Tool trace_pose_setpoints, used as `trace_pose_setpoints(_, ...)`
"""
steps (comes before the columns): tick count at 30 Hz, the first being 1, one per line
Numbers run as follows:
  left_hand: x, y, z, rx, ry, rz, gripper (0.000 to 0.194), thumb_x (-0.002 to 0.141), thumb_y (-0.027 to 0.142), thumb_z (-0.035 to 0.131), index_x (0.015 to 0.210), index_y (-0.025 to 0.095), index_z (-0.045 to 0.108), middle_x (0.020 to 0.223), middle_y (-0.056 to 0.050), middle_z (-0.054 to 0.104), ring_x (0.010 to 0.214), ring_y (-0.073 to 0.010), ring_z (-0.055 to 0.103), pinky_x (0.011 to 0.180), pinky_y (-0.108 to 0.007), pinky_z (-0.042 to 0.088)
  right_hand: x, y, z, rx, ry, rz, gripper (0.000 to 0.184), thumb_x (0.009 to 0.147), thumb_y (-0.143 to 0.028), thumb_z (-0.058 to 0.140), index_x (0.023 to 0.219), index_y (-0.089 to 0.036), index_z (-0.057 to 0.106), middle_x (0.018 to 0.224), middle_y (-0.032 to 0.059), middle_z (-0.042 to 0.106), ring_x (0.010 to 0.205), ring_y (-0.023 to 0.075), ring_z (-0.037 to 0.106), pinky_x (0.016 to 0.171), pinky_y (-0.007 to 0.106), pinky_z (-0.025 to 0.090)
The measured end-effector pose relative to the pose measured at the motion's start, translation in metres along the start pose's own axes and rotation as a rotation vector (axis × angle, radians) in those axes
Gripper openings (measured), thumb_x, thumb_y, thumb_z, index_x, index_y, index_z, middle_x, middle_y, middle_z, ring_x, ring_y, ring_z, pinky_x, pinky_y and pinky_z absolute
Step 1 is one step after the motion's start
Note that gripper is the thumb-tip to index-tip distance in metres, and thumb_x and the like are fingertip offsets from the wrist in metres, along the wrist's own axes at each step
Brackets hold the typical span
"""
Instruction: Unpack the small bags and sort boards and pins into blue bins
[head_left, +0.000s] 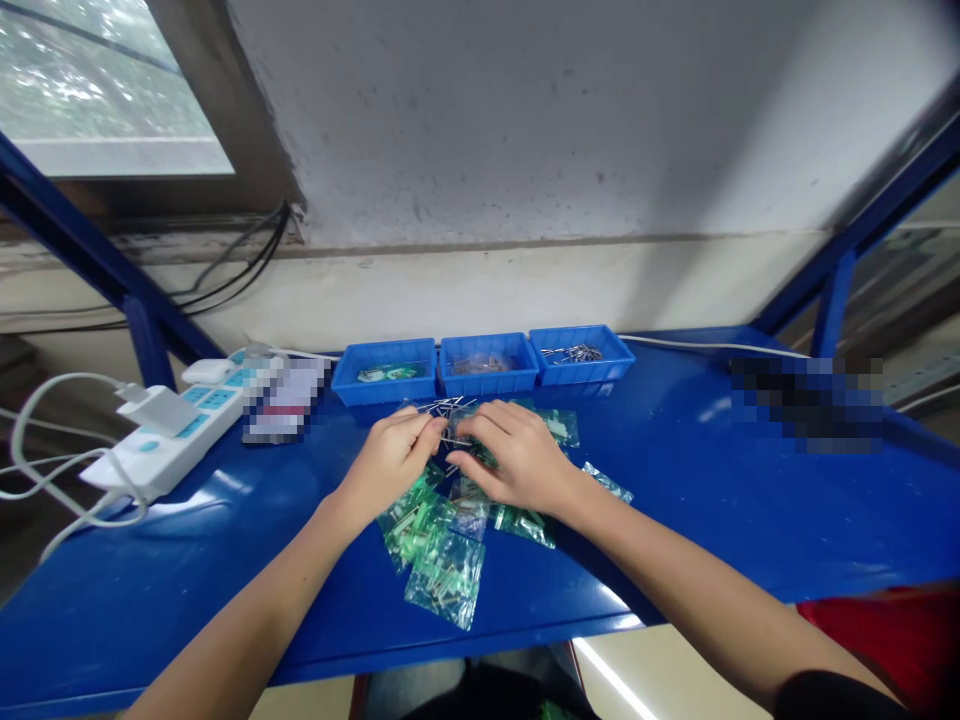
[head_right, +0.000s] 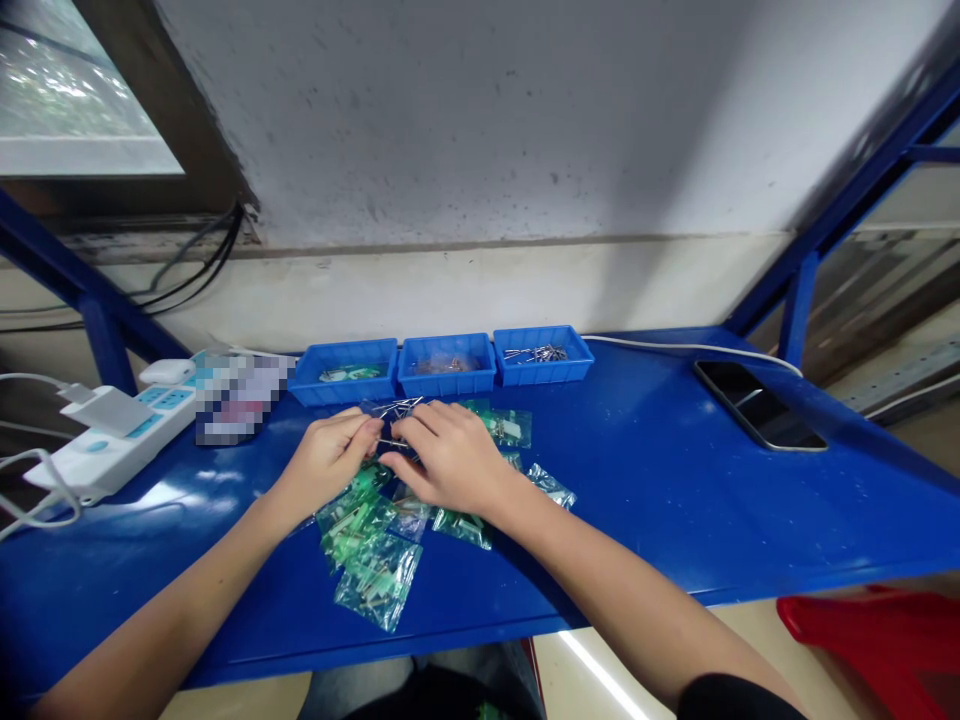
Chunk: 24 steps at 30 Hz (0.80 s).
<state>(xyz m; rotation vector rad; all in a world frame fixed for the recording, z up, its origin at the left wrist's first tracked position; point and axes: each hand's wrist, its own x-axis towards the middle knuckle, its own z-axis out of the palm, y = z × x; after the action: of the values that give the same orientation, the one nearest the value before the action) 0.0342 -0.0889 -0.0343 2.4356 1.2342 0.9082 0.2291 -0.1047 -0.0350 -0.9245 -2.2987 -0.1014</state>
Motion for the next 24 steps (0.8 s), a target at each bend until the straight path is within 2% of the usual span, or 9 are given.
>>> trace_pose_setpoints(7, 0.0, 0.0, -0.002, -0.052, -0.021, -0.005, 0.044, 0.095, 0.031, 0.036, 0.055, 0.018, 0.051, 0.054, 0.001, 0.052, 0.058, -0.0131, 0.053, 0.06, -0.025, 0.043, 0.001, -0.003, -0.001, -0.063, -0.003, -0.025, 0.028, 0.092, -0.03, 0.039, 0.083, -0.018, 0.063, 0.074, 0.0045, 0.057, 0.068, 0.0163, 0.046, 0.062, 0.031, 0.035)
trace_pose_setpoints(10, 0.0, -0.004, -0.002, 0.001, -0.066, -0.01, 0.037, 0.096, 0.03, 0.034, 0.073, 0.018, 0.061, 0.066, -0.001, 0.059, 0.069, -0.0159, 0.057, 0.068, -0.028, 0.045, 0.004, 0.009, -0.014, -0.064, 0.036, -0.007, 0.035, 0.092, -0.031, 0.039, 0.068, -0.018, 0.061, 0.066, 0.0039, 0.054, 0.063, 0.0149, 0.044, 0.061, 0.03, 0.034)
trace_pose_setpoints(12, 0.001, -0.009, -0.001, 0.11, -0.127, -0.016, 0.028, 0.095, 0.029, 0.036, 0.098, 0.02, 0.063, 0.083, -0.004, 0.063, 0.086, -0.02, 0.057, 0.078, -0.033, 0.045, 0.002, 0.029, -0.026, -0.118, 0.132, 0.114, 0.039, 0.092, -0.031, 0.037, 0.063, -0.017, 0.058, 0.063, 0.0041, 0.053, 0.061, 0.0148, 0.045, 0.061, 0.03, 0.035)
trace_pose_setpoints(14, 0.0, -0.015, 0.001, 0.228, -0.218, -0.038, 0.028, 0.093, 0.027, 0.041, 0.116, 0.025, 0.057, 0.099, -0.005, 0.061, 0.097, -0.0238, 0.054, 0.081, -0.036, 0.045, -0.004, 0.059, -0.038, -0.252, 0.276, 0.38, 0.038, 0.093, -0.036, 0.037, 0.071, -0.016, 0.061, 0.068, 0.0063, 0.056, 0.066, 0.0173, 0.05, 0.064, 0.031, 0.037)
trace_pose_setpoints(15, 0.0, -0.018, 0.001, 0.274, -0.256, -0.053, 0.029, 0.091, 0.026, 0.044, 0.118, 0.027, 0.055, 0.102, -0.006, 0.059, 0.099, -0.0252, 0.053, 0.08, -0.037, 0.046, -0.009, 0.074, -0.043, -0.32, 0.308, 0.508, 0.034, 0.091, -0.04, 0.041, 0.084, -0.016, 0.063, 0.075, 0.008, 0.06, 0.073, 0.0198, 0.053, 0.066, 0.032, 0.038)
trace_pose_setpoints(17, -0.001, -0.021, 0.002, 0.342, -0.294, -0.085, 0.027, 0.089, 0.025, 0.048, 0.114, 0.027, 0.057, 0.103, -0.006, 0.058, 0.098, -0.0267, 0.052, 0.079, -0.038, 0.046, -0.019, 0.1, -0.046, -0.407, 0.267, 0.707, 0.037, 0.087, -0.045, 0.046, 0.1, -0.013, 0.061, 0.087, 0.0124, 0.063, 0.083, 0.0258, 0.055, 0.07, 0.035, 0.04)
trace_pose_setpoints(19, -0.002, -0.021, 0.002, 0.389, -0.293, -0.11, 0.02, 0.088, 0.025, 0.051, 0.106, 0.024, 0.058, 0.101, -0.006, 0.058, 0.097, -0.0277, 0.052, 0.081, -0.04, 0.045, -0.026, 0.113, -0.044, -0.43, 0.209, 0.804, 0.04, 0.087, -0.044, 0.047, 0.105, -0.011, 0.06, 0.092, 0.0156, 0.064, 0.088, 0.0291, 0.056, 0.072, 0.038, 0.041)
trace_pose_setpoints(21, -0.001, -0.019, 0.001, 0.403, -0.297, -0.127, 0.014, 0.087, 0.026, 0.053, 0.1, 0.022, 0.057, 0.099, -0.006, 0.058, 0.095, -0.0276, 0.052, 0.08, -0.04, 0.044, -0.026, 0.11, -0.036, -0.397, 0.177, 0.778, 0.039, 0.087, -0.043, 0.047, 0.106, -0.011, 0.06, 0.093, 0.0159, 0.064, 0.089, 0.0298, 0.056, 0.073, 0.039, 0.042)
trace_pose_setpoints(24, -0.001, -0.019, -0.002, 0.382, -0.317, -0.145, 0.009, 0.087, 0.028, 0.053, 0.09, 0.021, 0.056, 0.094, -0.005, 0.058, 0.091, -0.0262, 0.052, 0.074, -0.037, 0.045, -0.016, 0.085, -0.02, -0.27, 0.149, 0.582, 0.036, 0.088, -0.04, 0.046, 0.107, -0.012, 0.06, 0.092, 0.0138, 0.063, 0.089, 0.0279, 0.056, 0.077, 0.039, 0.043)
